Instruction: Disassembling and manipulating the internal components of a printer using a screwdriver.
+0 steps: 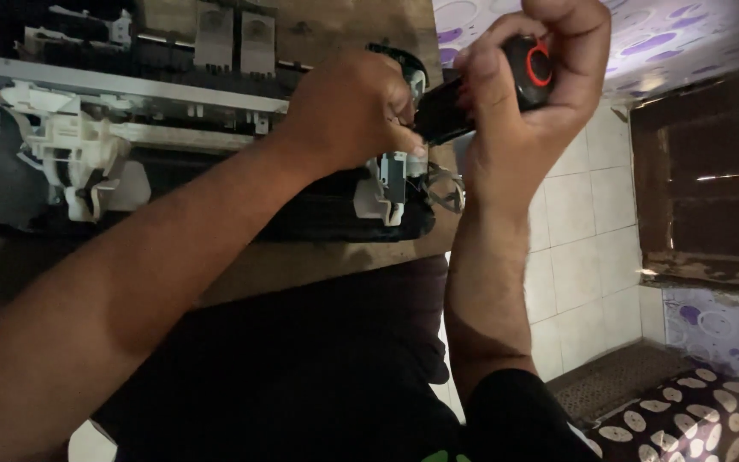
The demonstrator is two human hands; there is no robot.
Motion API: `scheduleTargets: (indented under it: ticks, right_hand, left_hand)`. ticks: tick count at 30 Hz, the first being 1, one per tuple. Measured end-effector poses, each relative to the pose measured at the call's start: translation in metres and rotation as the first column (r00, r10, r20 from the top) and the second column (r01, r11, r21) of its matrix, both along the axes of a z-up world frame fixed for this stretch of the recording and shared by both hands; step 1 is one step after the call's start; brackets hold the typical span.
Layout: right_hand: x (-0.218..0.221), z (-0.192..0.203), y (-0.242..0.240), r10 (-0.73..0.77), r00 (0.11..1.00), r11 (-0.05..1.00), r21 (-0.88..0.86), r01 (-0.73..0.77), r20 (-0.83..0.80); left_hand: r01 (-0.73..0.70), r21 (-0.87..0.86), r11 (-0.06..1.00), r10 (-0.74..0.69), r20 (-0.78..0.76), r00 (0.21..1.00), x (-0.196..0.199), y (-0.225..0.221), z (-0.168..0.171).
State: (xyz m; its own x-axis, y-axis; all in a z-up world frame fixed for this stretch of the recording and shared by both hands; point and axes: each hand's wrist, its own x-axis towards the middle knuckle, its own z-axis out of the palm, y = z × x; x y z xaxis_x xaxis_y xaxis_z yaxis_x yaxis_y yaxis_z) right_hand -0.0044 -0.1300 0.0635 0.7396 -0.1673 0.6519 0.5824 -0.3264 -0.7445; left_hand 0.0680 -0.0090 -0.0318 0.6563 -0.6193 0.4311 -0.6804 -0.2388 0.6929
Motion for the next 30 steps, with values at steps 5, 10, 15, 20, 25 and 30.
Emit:
scheduleTargets:
  ticks: [5, 10, 15, 20, 25, 30]
  right_hand:
    - [0.027, -0.011, -0.018, 0.319, 0.944, 0.942, 0.083, -0.326, 0.087]
    - [0.044, -0.011, -0.041, 0.647, 0.76, 0.761, -0.018, -0.649, -0.055]
    - [0.012, 0.003, -0.027, 0.256, 0.965, 0.953, -0.148, -0.263, -0.061]
    - [-0.003, 0.003, -0.005, -0.02, 1.0, 0.999, -0.033, 0.02, 0.004]
    - [0.021, -0.014, -0.013, 0.299, 0.953, 0.929, 0.212, -0.304, 0.057]
    - [0.062, -0.031, -0.059, 0.793, 0.601, 0.603, 0.018, -0.798, 0.104]
  left_hand:
    - [0.147, 0.006, 0.989, -0.145, -0.123, 0.982, 0.004, 0.01, 0.008]
    - [0.206, -0.021, 0.978, -0.207, -0.137, 0.969, 0.008, 0.009, -0.004]
    - [0.157, -0.045, 0.987, -0.161, -0.109, 0.981, 0.001, 0.011, 0.01]
    - [0.136, -0.154, 0.979, -0.145, -0.048, 0.988, 0.001, 0.009, 0.004]
    - [0.142, -0.161, 0.977, -0.155, -0.072, 0.985, 0.002, 0.012, 0.005]
    - [0.24, -0.058, 0.969, -0.246, -0.145, 0.959, 0.001, 0.018, 0.015]
